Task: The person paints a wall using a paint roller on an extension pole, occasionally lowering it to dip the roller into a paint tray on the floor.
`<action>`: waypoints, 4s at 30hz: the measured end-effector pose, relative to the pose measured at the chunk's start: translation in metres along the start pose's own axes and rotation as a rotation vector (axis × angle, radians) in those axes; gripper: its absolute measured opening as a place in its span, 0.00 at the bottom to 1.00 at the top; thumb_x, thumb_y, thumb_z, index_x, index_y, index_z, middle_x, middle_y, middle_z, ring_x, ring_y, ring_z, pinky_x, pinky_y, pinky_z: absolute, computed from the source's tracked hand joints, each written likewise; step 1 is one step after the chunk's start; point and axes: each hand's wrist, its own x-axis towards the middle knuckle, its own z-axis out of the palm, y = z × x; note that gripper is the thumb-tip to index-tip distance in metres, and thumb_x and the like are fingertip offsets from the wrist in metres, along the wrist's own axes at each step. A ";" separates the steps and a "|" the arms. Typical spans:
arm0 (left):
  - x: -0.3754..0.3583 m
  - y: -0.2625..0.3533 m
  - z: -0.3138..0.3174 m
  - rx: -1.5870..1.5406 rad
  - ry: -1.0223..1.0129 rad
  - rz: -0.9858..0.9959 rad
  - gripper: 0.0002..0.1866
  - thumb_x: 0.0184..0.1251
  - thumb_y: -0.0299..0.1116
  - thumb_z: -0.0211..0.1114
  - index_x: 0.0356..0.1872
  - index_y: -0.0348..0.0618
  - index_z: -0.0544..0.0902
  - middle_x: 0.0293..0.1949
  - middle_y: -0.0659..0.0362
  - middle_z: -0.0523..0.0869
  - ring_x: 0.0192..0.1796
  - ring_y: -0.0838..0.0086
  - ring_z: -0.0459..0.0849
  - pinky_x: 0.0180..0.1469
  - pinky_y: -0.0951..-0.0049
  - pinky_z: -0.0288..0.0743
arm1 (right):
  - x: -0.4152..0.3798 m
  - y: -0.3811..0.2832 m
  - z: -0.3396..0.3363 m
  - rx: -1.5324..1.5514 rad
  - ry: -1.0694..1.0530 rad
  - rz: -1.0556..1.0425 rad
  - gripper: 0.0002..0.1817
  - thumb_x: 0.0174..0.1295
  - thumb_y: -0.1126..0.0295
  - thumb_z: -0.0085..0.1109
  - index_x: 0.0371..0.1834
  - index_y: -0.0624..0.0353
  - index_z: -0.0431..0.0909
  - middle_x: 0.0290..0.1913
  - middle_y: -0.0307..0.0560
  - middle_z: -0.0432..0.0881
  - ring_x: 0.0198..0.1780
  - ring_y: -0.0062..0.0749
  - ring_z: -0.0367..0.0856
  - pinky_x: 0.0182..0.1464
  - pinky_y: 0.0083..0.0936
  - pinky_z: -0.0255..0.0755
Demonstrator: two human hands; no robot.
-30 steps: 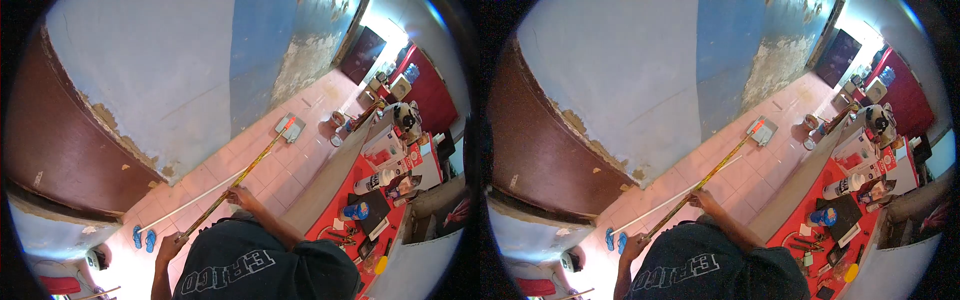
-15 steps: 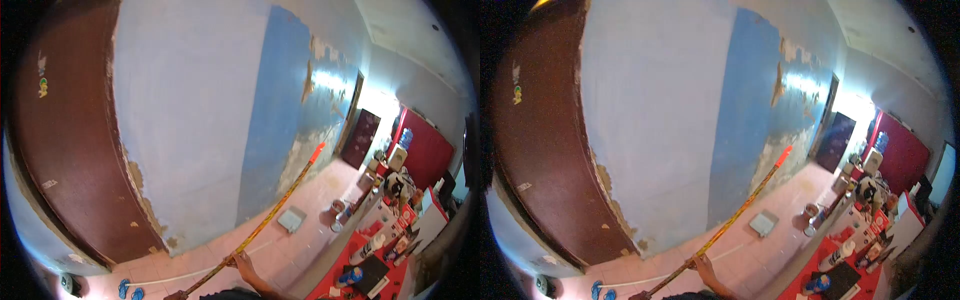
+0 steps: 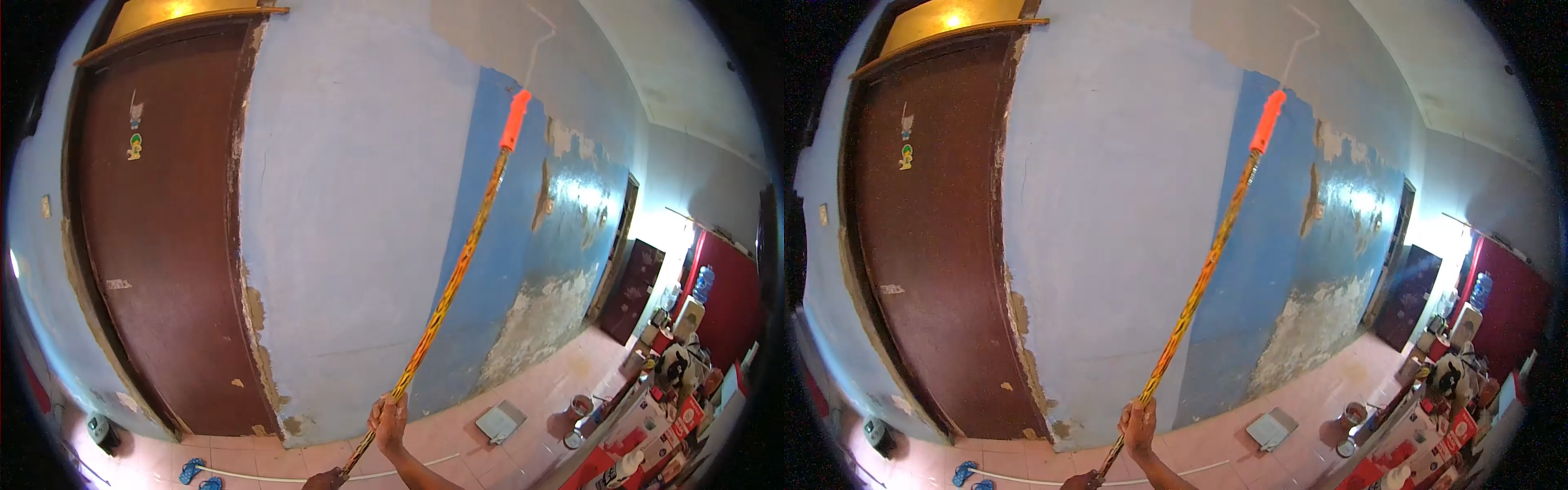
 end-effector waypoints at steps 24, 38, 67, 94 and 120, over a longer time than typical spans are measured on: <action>0.040 0.033 0.101 0.085 0.016 0.122 0.20 0.76 0.48 0.51 0.37 0.42 0.81 0.32 0.52 0.85 0.39 0.55 0.84 0.45 0.58 0.76 | 0.034 -0.013 -0.054 -0.164 -0.207 -0.023 0.17 0.74 0.49 0.49 0.39 0.50 0.65 0.18 0.32 0.61 0.15 0.15 0.57 0.15 0.17 0.54; 0.134 0.205 -0.019 -0.138 0.325 0.387 0.20 0.71 0.38 0.65 0.57 0.35 0.75 0.37 0.54 0.86 0.42 0.69 0.86 0.44 0.70 0.80 | 0.039 0.021 -0.118 -0.260 -0.073 0.002 0.19 0.76 0.48 0.46 0.38 0.53 0.66 0.17 0.34 0.62 0.14 0.16 0.59 0.15 0.19 0.55; 0.199 0.250 -0.012 -0.439 0.019 0.383 0.21 0.76 0.36 0.56 0.62 0.31 0.71 0.40 0.52 0.89 0.43 0.69 0.88 0.49 0.69 0.80 | 0.027 0.032 -0.125 -0.411 0.141 0.043 0.20 0.76 0.52 0.47 0.37 0.59 0.71 0.24 0.41 0.68 0.23 0.22 0.67 0.25 0.25 0.64; 0.239 0.237 0.005 -0.189 -0.089 0.295 0.29 0.74 0.48 0.60 0.64 0.36 0.70 0.48 0.47 0.87 0.50 0.57 0.87 0.53 0.63 0.78 | 0.071 0.090 -0.210 -0.858 0.092 -0.178 0.23 0.74 0.49 0.46 0.46 0.61 0.76 0.21 0.39 0.72 0.21 0.25 0.70 0.20 0.25 0.64; 0.242 0.306 -0.012 -0.224 0.079 0.335 0.19 0.73 0.37 0.65 0.56 0.34 0.76 0.38 0.55 0.86 0.39 0.75 0.85 0.44 0.72 0.79 | 0.107 0.053 -0.207 -1.260 -0.111 -0.410 0.26 0.70 0.58 0.54 0.62 0.67 0.68 0.61 0.64 0.72 0.37 0.61 0.77 0.34 0.49 0.73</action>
